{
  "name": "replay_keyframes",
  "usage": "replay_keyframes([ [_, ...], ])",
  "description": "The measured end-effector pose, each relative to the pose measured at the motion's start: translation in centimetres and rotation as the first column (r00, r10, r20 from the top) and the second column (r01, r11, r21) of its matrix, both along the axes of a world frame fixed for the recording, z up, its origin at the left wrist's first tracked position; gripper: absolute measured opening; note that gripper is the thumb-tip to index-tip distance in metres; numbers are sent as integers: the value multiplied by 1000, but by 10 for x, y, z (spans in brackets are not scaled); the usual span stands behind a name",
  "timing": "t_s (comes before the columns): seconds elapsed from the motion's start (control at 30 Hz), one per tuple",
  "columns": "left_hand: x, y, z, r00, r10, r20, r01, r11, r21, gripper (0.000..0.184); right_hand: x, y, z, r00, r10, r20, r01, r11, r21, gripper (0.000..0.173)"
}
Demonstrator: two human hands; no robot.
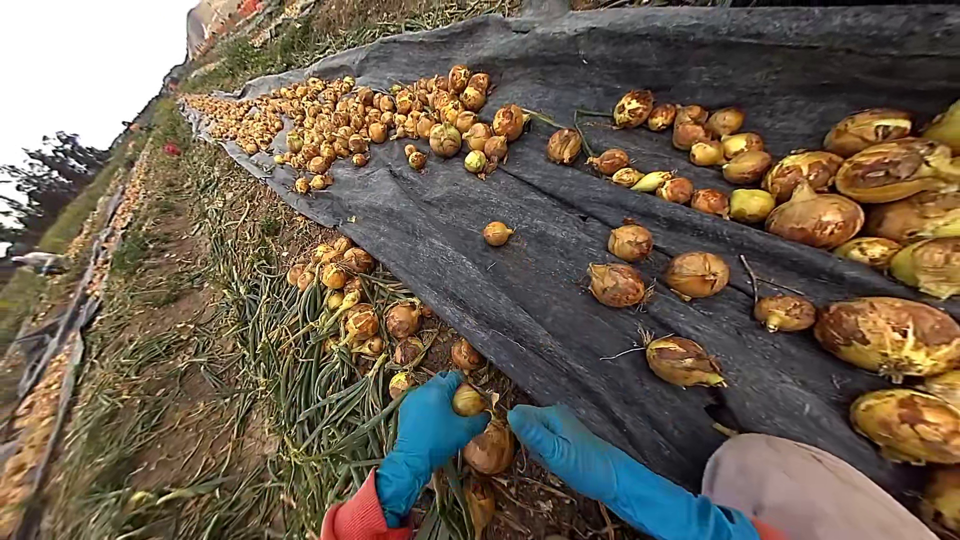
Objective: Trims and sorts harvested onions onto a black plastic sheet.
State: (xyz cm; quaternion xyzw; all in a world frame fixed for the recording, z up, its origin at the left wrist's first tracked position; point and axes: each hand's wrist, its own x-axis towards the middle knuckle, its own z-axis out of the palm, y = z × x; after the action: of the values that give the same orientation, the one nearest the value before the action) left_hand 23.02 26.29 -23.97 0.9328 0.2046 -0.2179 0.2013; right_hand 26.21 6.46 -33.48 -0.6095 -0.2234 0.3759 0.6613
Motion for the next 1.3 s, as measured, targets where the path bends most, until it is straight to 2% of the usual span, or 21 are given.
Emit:
replay_keyframes([
  [0.03,4,12,-6,994,91,67,-97,990,97,58,0,-1,0,997,-73,-3,73,997,-26,62],
  [0.07,5,23,-9,969,173,174,-187,981,62,60,2,-1,0,991,-135,-20,132,987,-95,61],
  [0.1,6,27,-6,935,229,270,-222,973,-57,62,10,-1,-2,989,-142,-45,130,970,-204,62],
  [0.13,7,20,-1,907,270,324,-210,956,-206,59,19,-3,-3,992,-75,-105,39,951,-307,70],
  [0.17,6,5,3,905,264,332,-161,938,-307,49,23,-2,-5,985,7,-171,-70,929,-365,76],
  [0.23,2,-26,5,947,23,319,43,979,-197,29,19,1,-6,966,41,-255,-118,948,-295,69],
  [0.27,-2,-41,3,960,-107,261,140,984,-114,34,14,2,-4,945,-13,-326,-50,982,-182,61],
  [0.33,-13,-65,1,973,-224,59,230,964,-133,38,9,-1,1,856,-86,-509,99,995,-3,54],
  [0.4,-14,-74,3,969,-231,-82,226,971,-75,38,16,-3,2,821,-111,-560,135,991,1,58],
  [0.47,7,-53,8,965,-125,-232,178,959,223,38,22,-8,8,835,-125,-536,123,992,-40,60],
  [0.5,22,-27,6,936,-21,-351,154,923,353,37,26,-12,10,845,-172,-507,182,983,-30,59],
  [0.57,38,48,-15,884,123,-452,92,900,425,38,43,-19,4,823,-343,-453,381,925,-10,60],
  [0.67,26,136,-72,891,310,-331,-211,929,303,47,59,-23,-6,747,-404,-528,443,894,-58,59],
  [0.77,8,161,-124,866,420,-272,-370,903,216,78,51,-10,-2,760,-332,-559,218,940,-261,37],
  [0.83,-5,167,-135,865,481,-144,-463,875,139,79,43,-3,-6,848,-231,-478,47,929,-367,38],
  [0.93,-11,138,-104,896,437,73,-440,897,31,79,32,6,-12,963,-85,-256,-32,907,-420,46],
  [1.0,-20,96,-76,889,392,235,-363,918,-159,82,26,10,-12,984,-4,-178,-68,914,-399,56],
  [1.07,-29,44,-50,860,412,302,-276,873,-402,82,18,13,-8,986,46,-158,-101,926,-364,71],
  [1.17,-39,-15,-21,890,376,259,-122,743,-658,70,7,12,6,987,28,-161,-65,972,-224,85],
  [1.23,-41,-27,-9,946,284,152,-109,727,-678,66,1,9,7,983,-25,-184,5,994,-110,74],
  [1.3,-41,-26,-4,986,157,56,-88,775,-626,68,1,5,7,981,-8,-195,0,999,-41,57],
])
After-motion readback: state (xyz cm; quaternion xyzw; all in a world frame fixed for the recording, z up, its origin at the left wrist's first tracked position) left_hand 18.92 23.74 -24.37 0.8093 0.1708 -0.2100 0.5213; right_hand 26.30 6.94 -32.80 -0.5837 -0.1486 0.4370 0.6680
